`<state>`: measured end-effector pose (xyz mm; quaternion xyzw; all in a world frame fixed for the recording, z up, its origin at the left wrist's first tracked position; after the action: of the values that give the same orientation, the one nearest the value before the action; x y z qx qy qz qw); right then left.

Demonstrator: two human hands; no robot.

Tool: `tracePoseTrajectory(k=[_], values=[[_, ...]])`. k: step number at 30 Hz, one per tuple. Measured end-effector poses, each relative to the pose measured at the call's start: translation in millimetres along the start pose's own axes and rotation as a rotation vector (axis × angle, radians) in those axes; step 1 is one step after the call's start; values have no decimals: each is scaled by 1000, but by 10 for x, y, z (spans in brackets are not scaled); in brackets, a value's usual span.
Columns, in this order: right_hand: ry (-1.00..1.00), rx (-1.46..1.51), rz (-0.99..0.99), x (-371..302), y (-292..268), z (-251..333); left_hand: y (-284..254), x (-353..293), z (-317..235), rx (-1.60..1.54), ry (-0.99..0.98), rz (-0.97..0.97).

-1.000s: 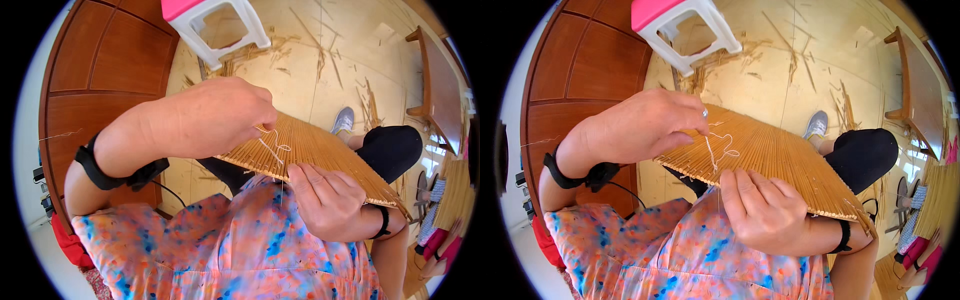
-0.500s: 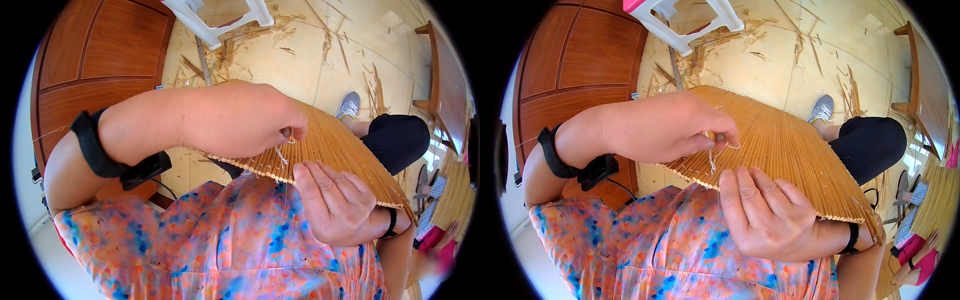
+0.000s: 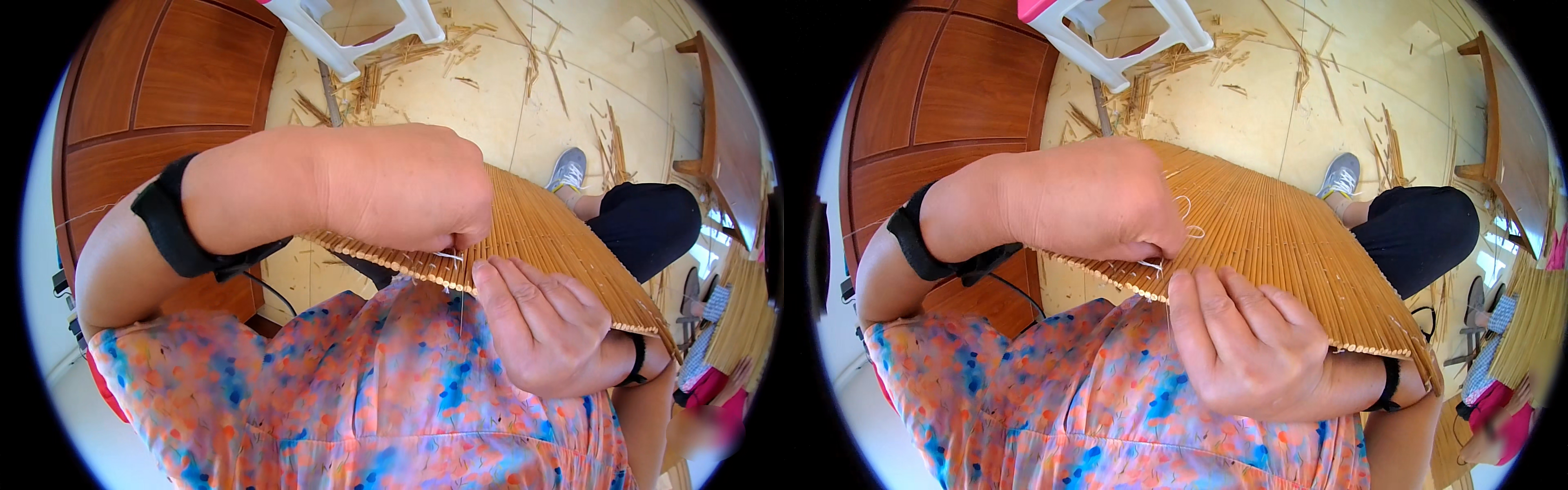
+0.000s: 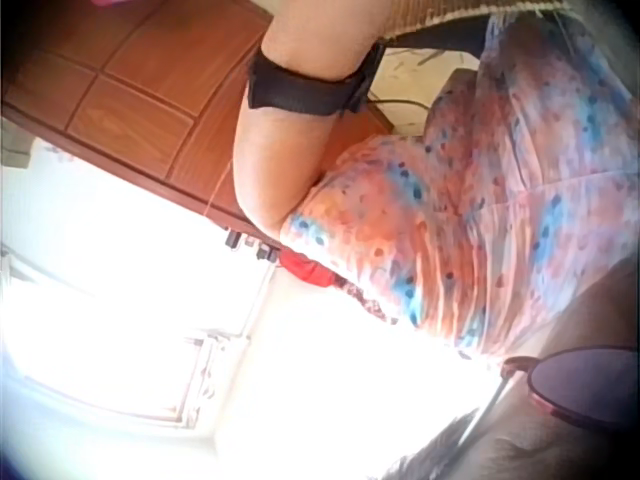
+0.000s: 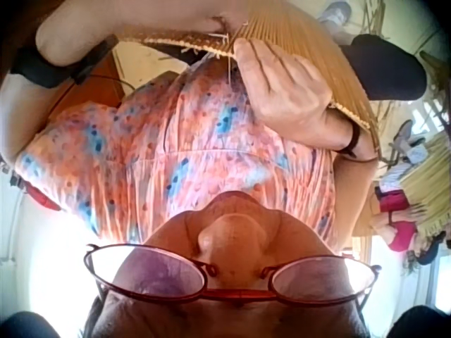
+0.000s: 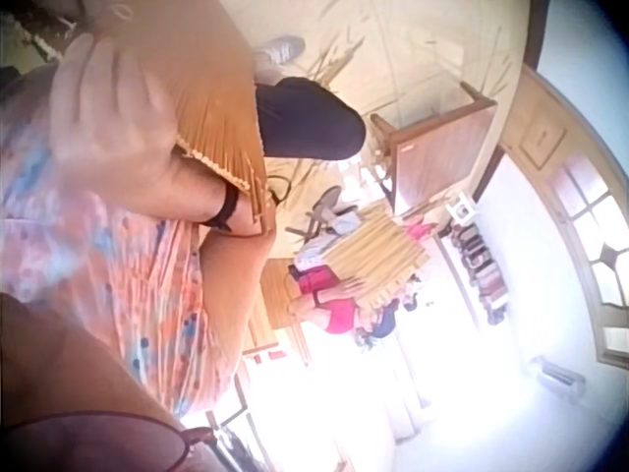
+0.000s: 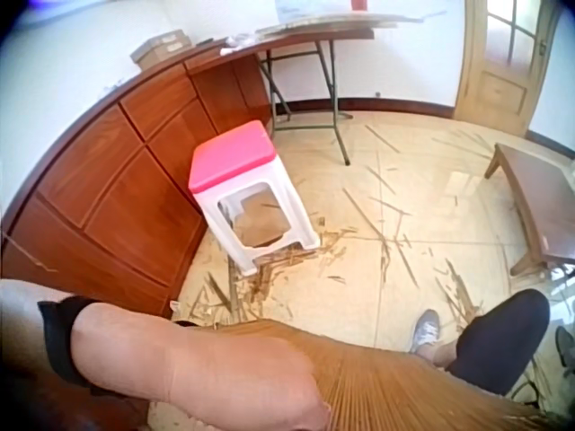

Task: The person uses a needle and white thread to sew along the edge of a bamboo mat, repeatedly looping the thread through the bamboo slats to secure them together.

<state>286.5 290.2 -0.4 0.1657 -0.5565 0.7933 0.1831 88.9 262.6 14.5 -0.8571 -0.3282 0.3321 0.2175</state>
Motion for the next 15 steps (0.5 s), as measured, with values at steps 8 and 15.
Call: tracePoseTrajectory(k=[8, 15], values=[[7, 42, 35, 115, 12, -118, -22, -67, 205, -316, 66, -253], [127, 103, 118, 307, 39, -177, -56, -82, 391, -507, -124, -139]])
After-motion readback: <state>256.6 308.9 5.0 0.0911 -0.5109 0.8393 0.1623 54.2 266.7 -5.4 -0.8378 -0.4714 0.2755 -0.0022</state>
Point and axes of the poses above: each hand's wrist, its own x-axis towards the middle knuckle, its own y-axis out of the palm, z = x × y, the point moved 2 cm from there along x, towards the middle knuckle, and after that the axes turned 2 degrees about -z, right-handed, at the moved point
